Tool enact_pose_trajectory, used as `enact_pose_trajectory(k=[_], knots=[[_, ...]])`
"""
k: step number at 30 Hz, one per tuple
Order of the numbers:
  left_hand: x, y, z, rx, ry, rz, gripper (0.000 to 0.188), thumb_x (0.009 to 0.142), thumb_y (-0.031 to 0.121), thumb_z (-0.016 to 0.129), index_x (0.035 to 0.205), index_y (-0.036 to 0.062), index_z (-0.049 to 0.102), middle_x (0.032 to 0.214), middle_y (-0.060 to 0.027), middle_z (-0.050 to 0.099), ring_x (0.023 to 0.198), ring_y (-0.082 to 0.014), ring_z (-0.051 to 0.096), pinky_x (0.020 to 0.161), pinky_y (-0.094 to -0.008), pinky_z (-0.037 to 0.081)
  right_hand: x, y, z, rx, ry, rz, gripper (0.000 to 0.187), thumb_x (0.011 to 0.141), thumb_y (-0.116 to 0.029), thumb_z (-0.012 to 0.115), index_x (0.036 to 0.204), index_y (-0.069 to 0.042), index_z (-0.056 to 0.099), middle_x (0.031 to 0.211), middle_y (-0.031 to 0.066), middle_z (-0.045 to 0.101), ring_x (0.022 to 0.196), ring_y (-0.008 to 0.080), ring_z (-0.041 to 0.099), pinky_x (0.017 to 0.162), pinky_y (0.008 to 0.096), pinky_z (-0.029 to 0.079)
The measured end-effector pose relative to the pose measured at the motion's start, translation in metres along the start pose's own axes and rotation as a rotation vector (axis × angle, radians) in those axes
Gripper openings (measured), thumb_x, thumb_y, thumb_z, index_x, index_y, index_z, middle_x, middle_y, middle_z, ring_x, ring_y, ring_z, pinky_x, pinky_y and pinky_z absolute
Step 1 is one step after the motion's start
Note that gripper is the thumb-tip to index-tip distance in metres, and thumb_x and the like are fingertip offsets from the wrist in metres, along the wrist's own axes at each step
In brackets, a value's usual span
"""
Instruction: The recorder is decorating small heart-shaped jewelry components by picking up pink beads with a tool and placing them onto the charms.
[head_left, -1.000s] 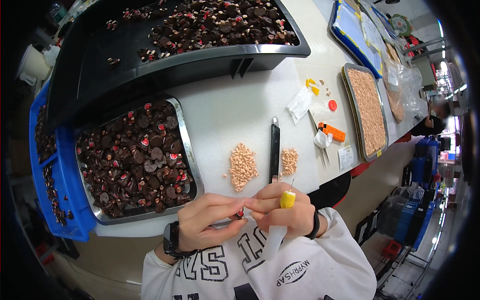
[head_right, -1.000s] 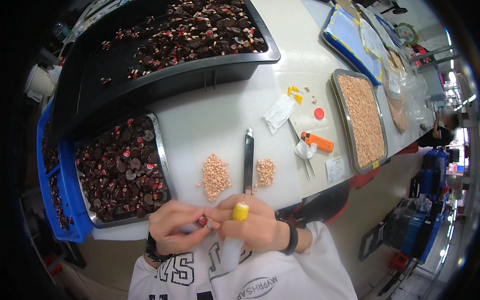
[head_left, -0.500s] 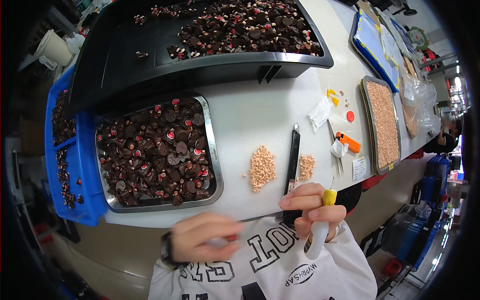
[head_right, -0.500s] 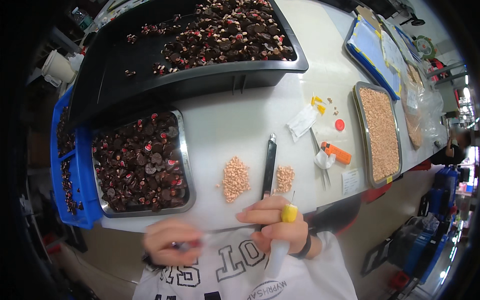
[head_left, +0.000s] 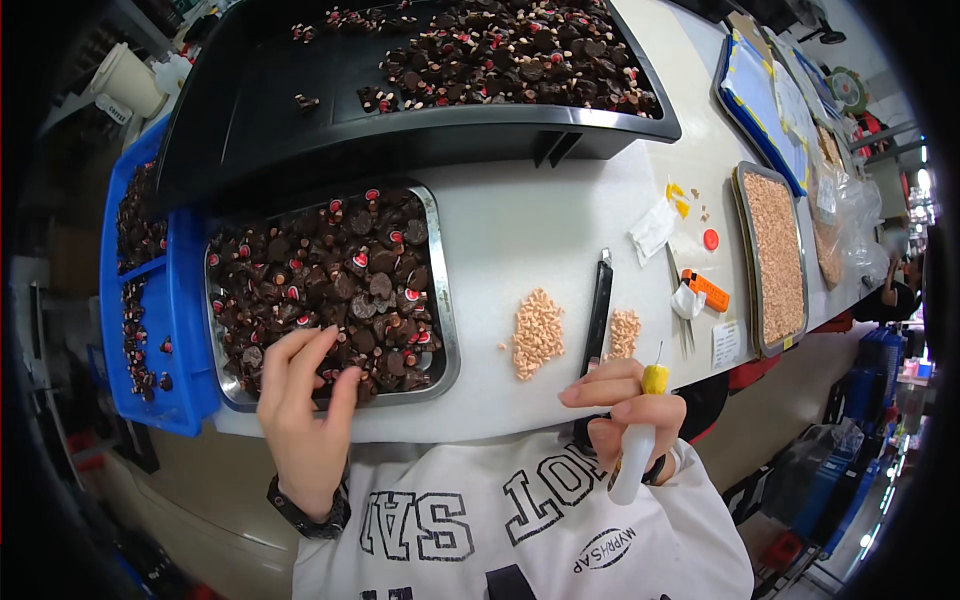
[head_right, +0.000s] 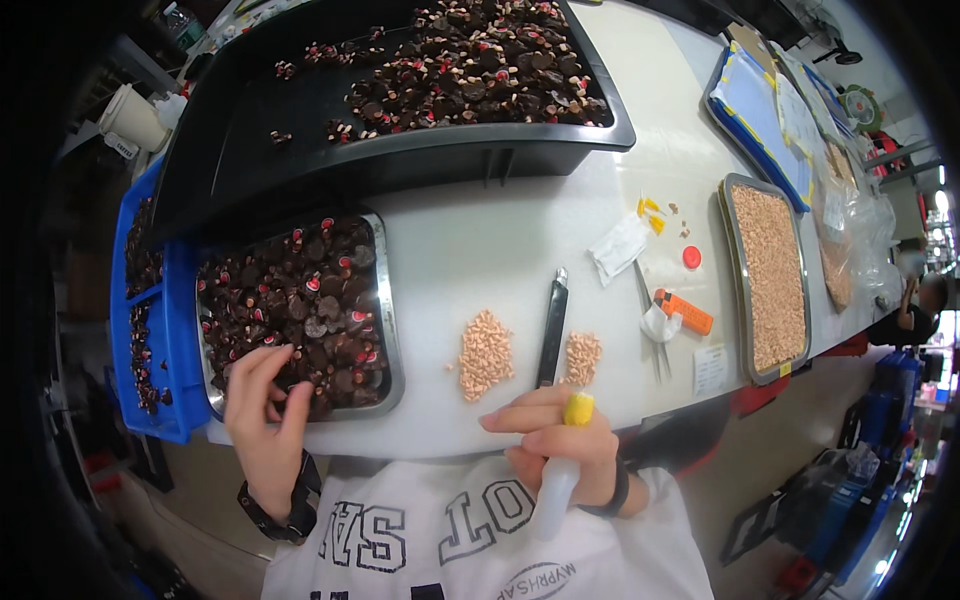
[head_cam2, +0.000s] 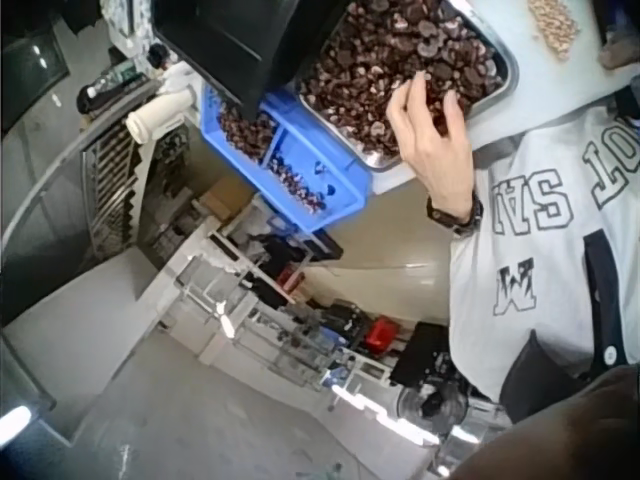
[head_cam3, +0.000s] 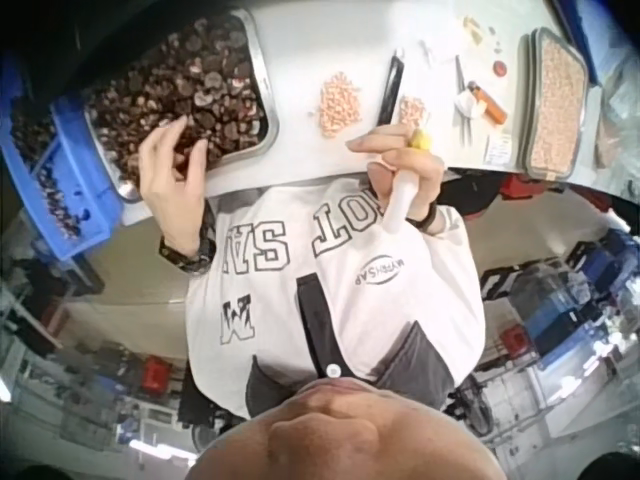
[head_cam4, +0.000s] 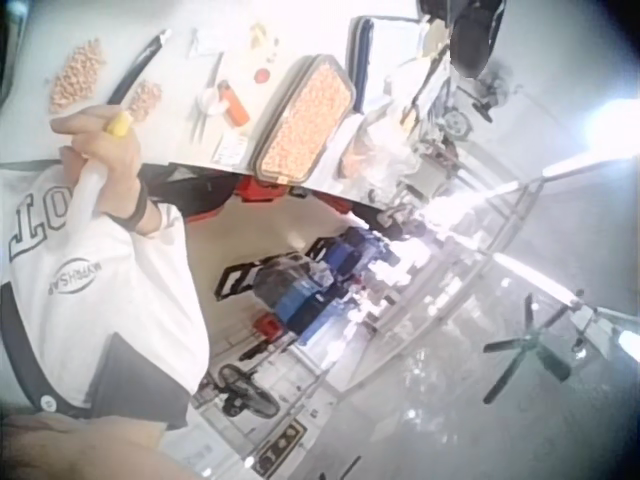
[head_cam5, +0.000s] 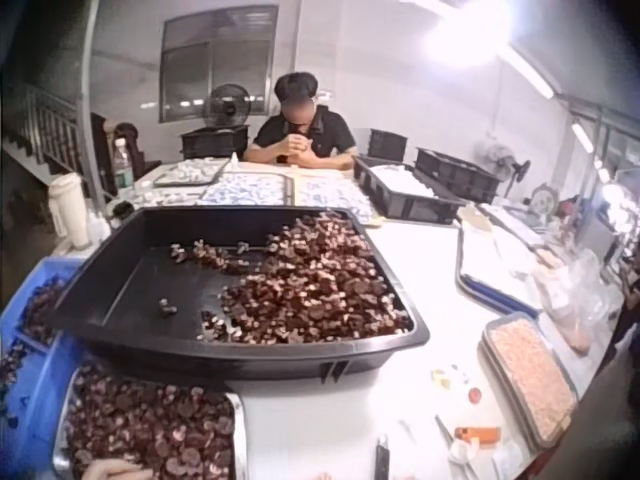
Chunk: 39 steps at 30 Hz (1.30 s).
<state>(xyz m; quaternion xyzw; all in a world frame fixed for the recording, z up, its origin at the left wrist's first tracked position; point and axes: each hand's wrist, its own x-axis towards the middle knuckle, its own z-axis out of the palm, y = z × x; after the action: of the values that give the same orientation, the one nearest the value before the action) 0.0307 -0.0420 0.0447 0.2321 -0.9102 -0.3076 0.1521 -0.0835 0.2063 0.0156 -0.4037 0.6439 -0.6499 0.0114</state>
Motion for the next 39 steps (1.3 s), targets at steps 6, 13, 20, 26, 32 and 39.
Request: enact_pose_trajectory(k=[6, 13, 20, 26, 32, 39], knots=[[-0.006, -0.008, 0.006, 0.025, 0.048, -0.112, 0.027, 0.075, 0.0, 0.068, 0.101, 0.002, 0.062, 0.096, -0.0112, 0.056, 0.08, -0.0252, 0.056, 0.064, -0.0315, 0.045, 0.001, 0.001, 0.0, 0.002, -0.067, -0.006, 0.034, 0.068, 0.01, 0.062, 0.093, -0.007, 0.046, 0.094, 0.0179, 0.067, 0.077, 0.0292, 0.062, 0.068, 0.0354, 0.048], [-0.001, -0.014, 0.005, 0.082, 0.006, 0.048, 0.022, 0.077, 0.0, 0.066, 0.099, 0.0016, 0.062, 0.093, -0.0119, 0.056, 0.078, -0.0267, 0.056, 0.068, -0.0329, 0.046, 0.001, 0.001, 0.0, -0.087, -0.125, -0.063, 0.021, 0.087, -0.004, 0.053, 0.101, -0.009, 0.038, 0.086, 0.0166, 0.067, 0.076, 0.0247, 0.06, 0.071, 0.0341, 0.047], [-0.012, -0.012, 0.006, -0.07, 0.268, -0.014, 0.021, 0.084, -0.005, 0.054, 0.104, -0.0016, 0.059, 0.098, -0.0116, 0.059, 0.078, -0.0183, 0.059, 0.068, -0.0272, 0.049, 0.002, 0.001, 0.001, -0.12, -0.107, -0.052, 0.022, 0.086, -0.001, 0.054, 0.1, -0.009, 0.039, 0.088, 0.0175, 0.067, 0.075, 0.0249, 0.059, 0.07, 0.0337, 0.047], [-0.039, -0.022, 0.002, -0.368, 0.239, -0.097, 0.023, 0.091, 0.0, 0.044, 0.112, -0.0034, 0.051, 0.097, -0.0141, 0.059, 0.085, -0.018, 0.059, 0.075, -0.0284, 0.048, 0.0, 0.007, 0.004, -0.036, -0.003, -0.031, 0.035, 0.064, 0.011, 0.062, 0.093, -0.006, 0.05, 0.093, 0.0166, 0.067, 0.075, 0.0288, 0.062, 0.067, 0.0343, 0.049], [-0.059, -0.057, 0.0, -0.123, 0.219, -0.08, 0.023, 0.089, 0.0, 0.045, 0.112, -0.0027, 0.049, 0.097, -0.0147, 0.058, 0.083, -0.0232, 0.056, 0.078, -0.032, 0.045, 0.0, 0.007, 0.005, -0.02, -0.031, 0.008, 0.036, 0.064, 0.012, 0.061, 0.092, -0.007, 0.05, 0.094, 0.0153, 0.068, 0.074, 0.0276, 0.062, 0.067, 0.0342, 0.049], [-0.055, -0.064, 0.002, -0.12, 0.05, 0.061, 0.018, 0.089, 0.004, 0.041, 0.106, -0.0006, 0.046, 0.101, -0.0156, 0.056, 0.095, -0.0298, 0.051, 0.085, -0.0384, 0.04, 0.0, 0.009, 0.007, -0.175, -0.136, -0.059, 0.02, 0.089, -0.005, 0.054, 0.099, -0.009, 0.037, 0.087, 0.0161, 0.067, 0.073, 0.0245, 0.059, 0.069, 0.033, 0.047]])
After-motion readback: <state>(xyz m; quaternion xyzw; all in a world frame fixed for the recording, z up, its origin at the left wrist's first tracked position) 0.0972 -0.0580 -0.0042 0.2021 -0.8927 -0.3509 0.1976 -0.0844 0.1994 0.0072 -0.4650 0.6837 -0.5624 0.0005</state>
